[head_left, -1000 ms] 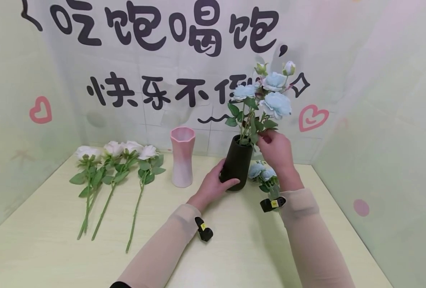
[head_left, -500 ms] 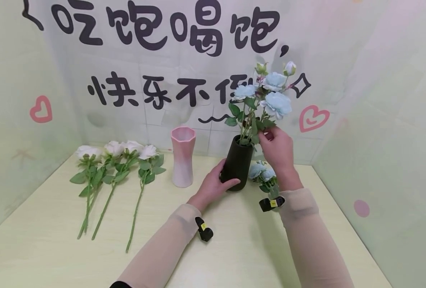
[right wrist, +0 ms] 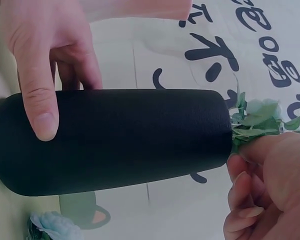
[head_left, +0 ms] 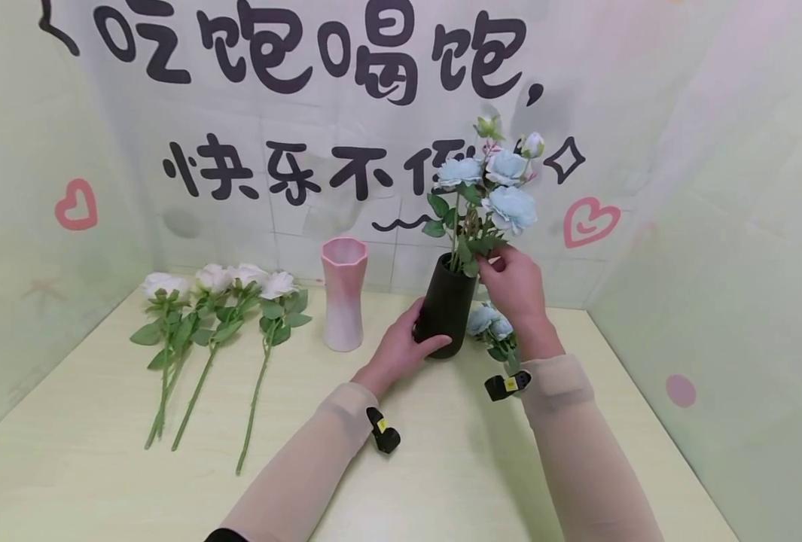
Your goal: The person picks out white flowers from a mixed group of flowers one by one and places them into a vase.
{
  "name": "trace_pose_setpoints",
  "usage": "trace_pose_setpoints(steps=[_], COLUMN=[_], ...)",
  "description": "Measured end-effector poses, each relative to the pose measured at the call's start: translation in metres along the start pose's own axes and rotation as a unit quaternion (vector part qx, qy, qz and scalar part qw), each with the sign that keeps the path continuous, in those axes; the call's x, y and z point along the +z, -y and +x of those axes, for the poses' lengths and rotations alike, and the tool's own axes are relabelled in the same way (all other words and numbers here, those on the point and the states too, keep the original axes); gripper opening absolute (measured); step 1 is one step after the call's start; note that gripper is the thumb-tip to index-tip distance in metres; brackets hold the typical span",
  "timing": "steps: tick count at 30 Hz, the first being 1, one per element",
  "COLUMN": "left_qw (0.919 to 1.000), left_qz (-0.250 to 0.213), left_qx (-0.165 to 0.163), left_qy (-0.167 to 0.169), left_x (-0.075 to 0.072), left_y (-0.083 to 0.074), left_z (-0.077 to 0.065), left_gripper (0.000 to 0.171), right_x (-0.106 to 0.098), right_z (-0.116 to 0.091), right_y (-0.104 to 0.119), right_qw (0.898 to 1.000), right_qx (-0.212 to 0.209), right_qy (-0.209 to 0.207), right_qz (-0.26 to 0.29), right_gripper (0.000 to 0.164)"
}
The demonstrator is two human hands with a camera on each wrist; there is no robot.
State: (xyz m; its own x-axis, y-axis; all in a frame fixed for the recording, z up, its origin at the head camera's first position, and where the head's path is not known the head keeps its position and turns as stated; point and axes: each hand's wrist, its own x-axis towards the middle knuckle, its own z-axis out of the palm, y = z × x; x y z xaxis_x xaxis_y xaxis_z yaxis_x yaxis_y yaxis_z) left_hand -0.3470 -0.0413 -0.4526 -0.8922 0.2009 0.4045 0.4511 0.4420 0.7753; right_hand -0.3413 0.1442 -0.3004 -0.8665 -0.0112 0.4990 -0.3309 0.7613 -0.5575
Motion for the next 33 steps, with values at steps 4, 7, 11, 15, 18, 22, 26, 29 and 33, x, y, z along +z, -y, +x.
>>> trace_pose_setpoints(steps=[4,7,11,15,18,22,26,29,33], left_qw=[0.9999,0.9998,0.9998,0.9998,0.9999,0.9999,0.9999,0.9999,0.9999], left_qz=[-0.001,0.0,-0.002,-0.006,-0.006,-0.005,-0.003,-0.001,-0.001], left_qx=[-0.012,-0.018,-0.021,-0.018,-0.016,-0.014,-0.015,-0.016,-0.013], left_qy=[0.003,0.004,0.004,0.004,0.004,0.003,0.003,0.003,0.003], left_x=[-0.001,-0.001,-0.001,0.0,0.0,0.001,0.0,0.0,0.001], left_y=[0.0,0.0,0.0,0.0,0.0,0.0,0.0,0.001,0.001], left_z=[-0.001,-0.001,-0.001,-0.001,0.0,-0.001,-0.001,-0.002,-0.002], left_gripper=[0.082,0.083,0.084,0.083,0.083,0.083,0.084,0.084,0.084], right_x=[0.002,0.004,0.005,0.003,0.0,-0.006,-0.012,-0.015,-0.021], right_z=[0.0,-0.001,-0.003,-0.006,-0.01,-0.017,-0.027,-0.034,-0.043], right_y=[-0.002,-0.004,-0.006,-0.009,-0.011,-0.014,-0.02,-0.028,-0.041], right_qw=[1.0,1.0,1.0,0.999,0.999,0.999,0.999,0.999,0.999], right_qx=[0.004,0.003,0.006,0.018,0.02,0.013,0.016,0.02,0.031], right_qy=[0.008,0.012,0.015,0.02,0.022,0.019,0.016,0.014,0.017], right_qz=[0.003,0.006,0.017,0.02,0.022,0.029,0.037,0.037,0.039], right_gripper=[0.02,0.021,0.021,0.024,0.026,0.028,0.028,0.026,0.025])
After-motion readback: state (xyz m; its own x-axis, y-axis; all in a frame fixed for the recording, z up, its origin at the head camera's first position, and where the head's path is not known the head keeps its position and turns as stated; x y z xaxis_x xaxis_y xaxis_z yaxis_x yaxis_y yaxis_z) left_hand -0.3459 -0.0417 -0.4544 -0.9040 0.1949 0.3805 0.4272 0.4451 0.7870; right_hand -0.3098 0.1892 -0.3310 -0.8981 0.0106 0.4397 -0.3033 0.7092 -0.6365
